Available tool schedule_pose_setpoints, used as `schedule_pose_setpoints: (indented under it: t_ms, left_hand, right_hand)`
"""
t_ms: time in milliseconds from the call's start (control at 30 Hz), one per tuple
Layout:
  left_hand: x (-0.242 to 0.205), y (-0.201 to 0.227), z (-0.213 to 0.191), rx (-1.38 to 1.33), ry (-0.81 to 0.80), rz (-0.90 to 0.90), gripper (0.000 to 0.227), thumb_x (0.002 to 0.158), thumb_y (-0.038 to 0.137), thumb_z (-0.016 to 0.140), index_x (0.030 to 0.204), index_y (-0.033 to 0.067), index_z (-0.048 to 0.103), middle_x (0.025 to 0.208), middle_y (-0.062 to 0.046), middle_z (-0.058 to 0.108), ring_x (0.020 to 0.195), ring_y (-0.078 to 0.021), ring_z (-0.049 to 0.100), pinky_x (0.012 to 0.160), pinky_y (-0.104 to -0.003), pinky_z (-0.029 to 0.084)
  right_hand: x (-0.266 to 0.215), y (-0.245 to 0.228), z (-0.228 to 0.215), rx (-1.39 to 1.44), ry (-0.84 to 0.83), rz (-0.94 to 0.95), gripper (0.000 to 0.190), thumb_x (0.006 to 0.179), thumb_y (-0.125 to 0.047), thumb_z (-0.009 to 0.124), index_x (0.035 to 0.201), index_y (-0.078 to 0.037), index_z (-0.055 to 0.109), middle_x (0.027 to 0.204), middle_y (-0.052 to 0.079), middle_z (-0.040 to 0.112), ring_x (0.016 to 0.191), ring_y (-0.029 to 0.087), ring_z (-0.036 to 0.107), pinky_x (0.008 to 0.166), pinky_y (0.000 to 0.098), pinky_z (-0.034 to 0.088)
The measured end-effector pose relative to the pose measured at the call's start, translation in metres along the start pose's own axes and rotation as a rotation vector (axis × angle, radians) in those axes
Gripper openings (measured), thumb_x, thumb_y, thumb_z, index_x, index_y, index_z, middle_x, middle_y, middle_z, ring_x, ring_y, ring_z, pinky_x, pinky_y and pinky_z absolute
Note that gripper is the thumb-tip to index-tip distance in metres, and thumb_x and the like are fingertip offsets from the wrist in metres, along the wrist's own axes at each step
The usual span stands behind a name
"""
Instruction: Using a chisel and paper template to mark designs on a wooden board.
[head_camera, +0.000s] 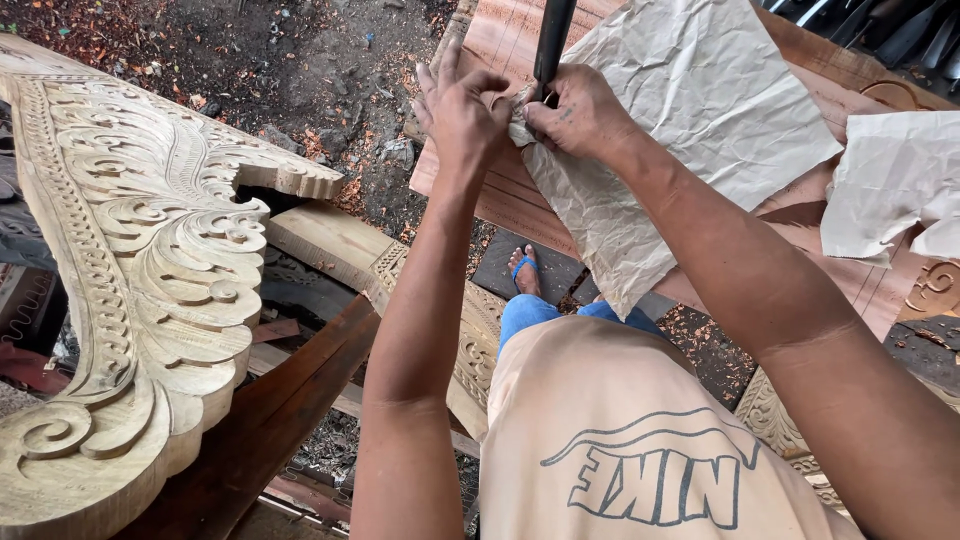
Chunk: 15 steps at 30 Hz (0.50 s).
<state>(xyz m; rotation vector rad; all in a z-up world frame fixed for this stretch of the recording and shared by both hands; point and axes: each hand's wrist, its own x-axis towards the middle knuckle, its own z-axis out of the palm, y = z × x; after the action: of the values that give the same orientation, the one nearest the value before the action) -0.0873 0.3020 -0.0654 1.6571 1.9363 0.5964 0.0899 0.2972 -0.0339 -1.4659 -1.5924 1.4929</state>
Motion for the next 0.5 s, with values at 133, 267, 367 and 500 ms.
schedule_pose_setpoints:
  t_ms: [133, 267, 367, 500]
  left_hand:
    - [-0.011, -0.012, 0.014, -0.020, 0.047, 0.288, 0.020, 0.082, 0.022, 0.079, 0.095, 0.0347, 0.087, 0.168, -0.009, 0.032, 0.157, -0.0464, 0.011, 0.126, -0.066, 0.000]
    - [-0.013, -0.003, -0.001, 0.088, -0.069, 0.235, 0.013, 0.088, 0.038, 0.077, 0.099, 0.0390, 0.084, 0.166, -0.003, 0.026, 0.155, -0.0432, 0.003, 0.123, -0.066, -0.005]
    - [-0.015, -0.001, -0.004, 0.111, -0.101, 0.227, 0.013, 0.088, 0.041, 0.076, 0.099, 0.0392, 0.083, 0.167, -0.005, 0.024, 0.156, -0.0443, 0.002, 0.123, -0.067, -0.005]
    - [-0.020, 0.004, -0.011, 0.130, -0.101, 0.238, 0.017, 0.087, 0.041, 0.078, 0.102, 0.0401, 0.083, 0.169, -0.008, 0.023, 0.156, -0.0466, 0.001, 0.123, -0.070, -0.004]
  right_hand:
    - [-0.006, -0.001, -0.002, -0.032, 0.026, -0.072, 0.006, 0.095, -0.005, 0.064, 0.094, -0.001, 0.068, 0.075, 0.003, 0.069, 0.066, 0.010, 0.068, 0.060, 0.0265, 0.057]
    - [-0.021, -0.010, -0.001, -0.083, 0.027, -0.034, 0.006, 0.094, -0.006, 0.065, 0.093, -0.002, 0.068, 0.076, 0.004, 0.070, 0.066, 0.010, 0.068, 0.061, 0.0267, 0.058]
    - [-0.029, -0.002, -0.002, -0.079, 0.022, -0.004, 0.006, 0.093, -0.007, 0.066, 0.093, -0.001, 0.068, 0.074, 0.005, 0.070, 0.064, 0.011, 0.067, 0.060, 0.0268, 0.056]
    - [-0.033, 0.006, -0.004, -0.009, 0.031, -0.050, 0.008, 0.094, -0.008, 0.067, 0.096, -0.001, 0.068, 0.075, 0.003, 0.069, 0.066, 0.009, 0.065, 0.060, 0.0264, 0.055]
